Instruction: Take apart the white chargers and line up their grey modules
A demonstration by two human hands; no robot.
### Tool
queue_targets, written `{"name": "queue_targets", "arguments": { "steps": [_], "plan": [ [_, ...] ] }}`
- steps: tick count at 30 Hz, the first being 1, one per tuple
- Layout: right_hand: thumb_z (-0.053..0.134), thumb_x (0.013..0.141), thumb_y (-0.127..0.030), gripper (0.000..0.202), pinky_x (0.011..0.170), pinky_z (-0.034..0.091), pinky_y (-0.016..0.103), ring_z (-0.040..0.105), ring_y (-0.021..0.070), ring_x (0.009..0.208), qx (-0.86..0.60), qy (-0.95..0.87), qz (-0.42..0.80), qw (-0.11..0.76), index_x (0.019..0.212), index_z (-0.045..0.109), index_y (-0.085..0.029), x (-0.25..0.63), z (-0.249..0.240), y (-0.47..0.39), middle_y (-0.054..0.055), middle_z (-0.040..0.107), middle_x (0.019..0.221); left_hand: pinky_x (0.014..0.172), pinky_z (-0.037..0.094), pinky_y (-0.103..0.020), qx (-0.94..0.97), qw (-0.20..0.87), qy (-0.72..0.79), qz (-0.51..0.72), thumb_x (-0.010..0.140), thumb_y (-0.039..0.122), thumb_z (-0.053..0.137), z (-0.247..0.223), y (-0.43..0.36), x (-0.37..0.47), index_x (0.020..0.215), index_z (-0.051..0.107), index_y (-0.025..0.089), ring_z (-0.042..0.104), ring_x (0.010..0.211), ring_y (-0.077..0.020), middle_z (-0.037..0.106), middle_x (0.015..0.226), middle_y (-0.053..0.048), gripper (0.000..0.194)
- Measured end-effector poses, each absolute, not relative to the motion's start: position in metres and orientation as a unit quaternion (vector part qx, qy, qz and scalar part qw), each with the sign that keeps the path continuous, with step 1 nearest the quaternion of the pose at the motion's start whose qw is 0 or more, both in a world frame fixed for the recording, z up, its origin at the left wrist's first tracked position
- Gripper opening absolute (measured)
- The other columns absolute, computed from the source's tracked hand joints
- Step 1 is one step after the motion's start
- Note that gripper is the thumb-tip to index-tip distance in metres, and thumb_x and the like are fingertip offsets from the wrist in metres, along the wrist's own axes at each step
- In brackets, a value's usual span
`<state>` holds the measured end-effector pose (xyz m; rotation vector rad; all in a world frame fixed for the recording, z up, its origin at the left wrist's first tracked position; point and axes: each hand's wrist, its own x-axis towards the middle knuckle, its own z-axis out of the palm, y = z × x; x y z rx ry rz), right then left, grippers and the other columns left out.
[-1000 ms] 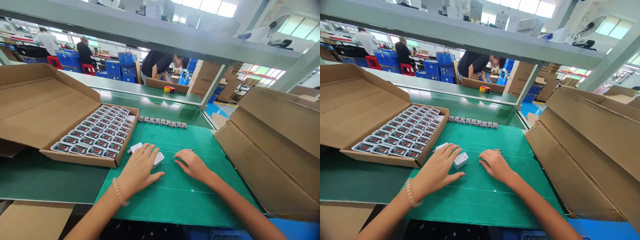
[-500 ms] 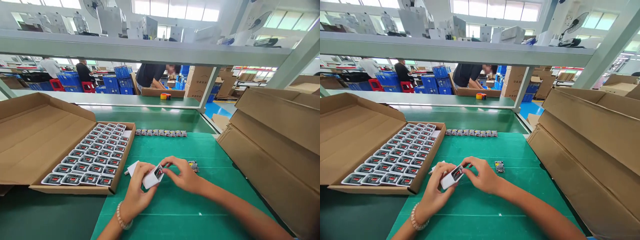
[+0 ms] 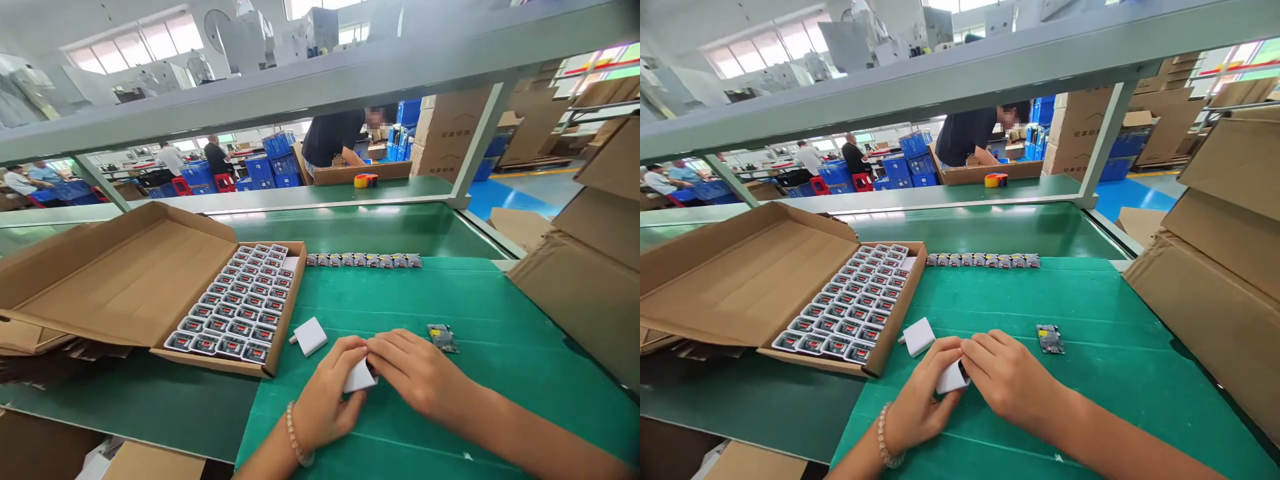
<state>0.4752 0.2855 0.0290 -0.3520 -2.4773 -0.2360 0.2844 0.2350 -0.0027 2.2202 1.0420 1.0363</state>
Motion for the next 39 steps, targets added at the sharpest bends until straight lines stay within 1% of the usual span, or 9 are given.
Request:
{"name": "queue_targets", "arguments": {
  "steps": [10,14,16,19,22,25,30,34,39],
  "plan": [
    [0.038,0.099,-0.019,0.024,0.063,0.040,0.030,0.053,0.0169,0.073,-0.177,-0.920,-0.137,0.320,0.089,0.060,-0.013,0.504,0.060,0.307,0.008,0.061,0.090,0.105,0.040,-0.043,0.833,0.090,0.437,0.328,0.087,0.013,0.046,-0.004,0.243,0.267,0.130,0.034,0.026,0.042,0.128,-0.0223,0.042,0.137,-0.010,0.046],
    [0.045,0.097,-0.026,0.017,0.083,0.043,0.030,0.054,0.0190,0.096,-0.388,-0.834,-0.032,0.390,0.098,0.058,-0.014,0.554,0.063,0.369,0.010,0.058,0.102,0.102,0.041,-0.041,0.815,0.039,0.442,0.372,0.086,0.016,0.052,-0.005,0.247,0.261,0.125,0.038,0.023,0.047,0.121,-0.0216,0.049,0.128,-0.010,0.042],
    [0.049,0.094,-0.023,0.014,0.086,0.042,0.029,0.054,0.0193,0.099,-0.567,-0.755,0.015,0.329,0.095,0.059,-0.013,0.584,0.047,0.405,0.010,0.058,0.104,0.099,0.043,-0.041,0.816,0.011,0.443,0.372,0.085,0.020,0.057,-0.005,0.249,0.260,0.118,0.043,0.022,0.050,0.116,-0.0226,0.051,0.122,-0.010,0.036],
    [0.060,0.083,-0.016,0.011,0.082,0.044,0.033,0.058,0.0230,0.090,-0.650,-0.712,0.050,0.262,0.075,0.062,-0.010,0.623,0.011,0.444,0.012,0.061,0.090,0.094,0.044,-0.045,0.806,-0.019,0.478,0.349,0.083,0.032,0.061,-0.005,0.255,0.257,0.101,0.049,0.022,0.050,0.112,-0.0261,0.051,0.116,-0.010,0.024],
    [0.067,0.079,-0.021,0.011,0.085,0.045,0.036,0.058,0.0217,0.093,-0.674,-0.700,0.068,0.229,0.077,0.064,-0.011,0.649,-0.018,0.461,0.009,0.063,0.093,0.097,0.040,-0.051,0.800,-0.038,0.511,0.311,0.084,0.044,0.056,-0.007,0.264,0.250,0.094,0.051,0.021,0.045,0.118,-0.0306,0.047,0.122,-0.013,0.025],
    [0.074,0.076,-0.032,0.035,0.088,0.045,0.036,0.058,0.0232,0.098,-0.682,-0.696,0.077,0.211,0.100,0.064,-0.010,0.661,-0.027,0.465,0.012,0.062,0.104,0.098,0.037,-0.054,0.806,-0.037,0.536,0.250,0.085,0.054,0.049,-0.013,0.272,0.242,0.092,0.054,0.019,0.041,0.123,-0.0343,0.048,0.126,-0.014,0.035],
    [0.071,0.078,-0.030,0.079,0.102,0.036,0.041,0.044,0.0293,0.124,-0.644,-0.736,0.073,0.197,0.144,0.031,-0.012,0.663,-0.023,0.470,0.019,0.042,0.138,0.097,0.036,-0.056,0.795,0.015,0.577,0.187,0.087,0.059,0.037,-0.024,0.277,0.235,0.096,0.058,0.023,0.041,0.125,-0.0328,0.055,0.123,-0.009,0.043],
    [0.059,0.082,-0.009,0.063,0.102,0.037,0.036,0.047,0.0246,0.122,-0.588,-0.784,0.092,0.177,0.141,0.041,-0.024,0.657,-0.017,0.486,0.008,0.049,0.135,0.097,0.039,-0.051,0.786,0.048,0.587,0.190,0.084,0.062,0.041,-0.023,0.277,0.234,0.105,0.060,0.027,0.041,0.123,-0.0303,0.054,0.122,-0.007,0.046],
    [0.064,0.084,-0.020,0.045,0.096,0.042,0.039,0.055,0.0286,0.111,-0.565,-0.795,0.101,0.198,0.129,0.055,-0.018,0.637,-0.013,0.510,0.014,0.059,0.121,0.097,0.042,-0.050,0.775,0.074,0.595,0.198,0.082,0.062,0.046,-0.020,0.275,0.237,0.108,0.061,0.030,0.044,0.119,-0.0286,0.054,0.121,-0.006,0.044]
  ]
}}
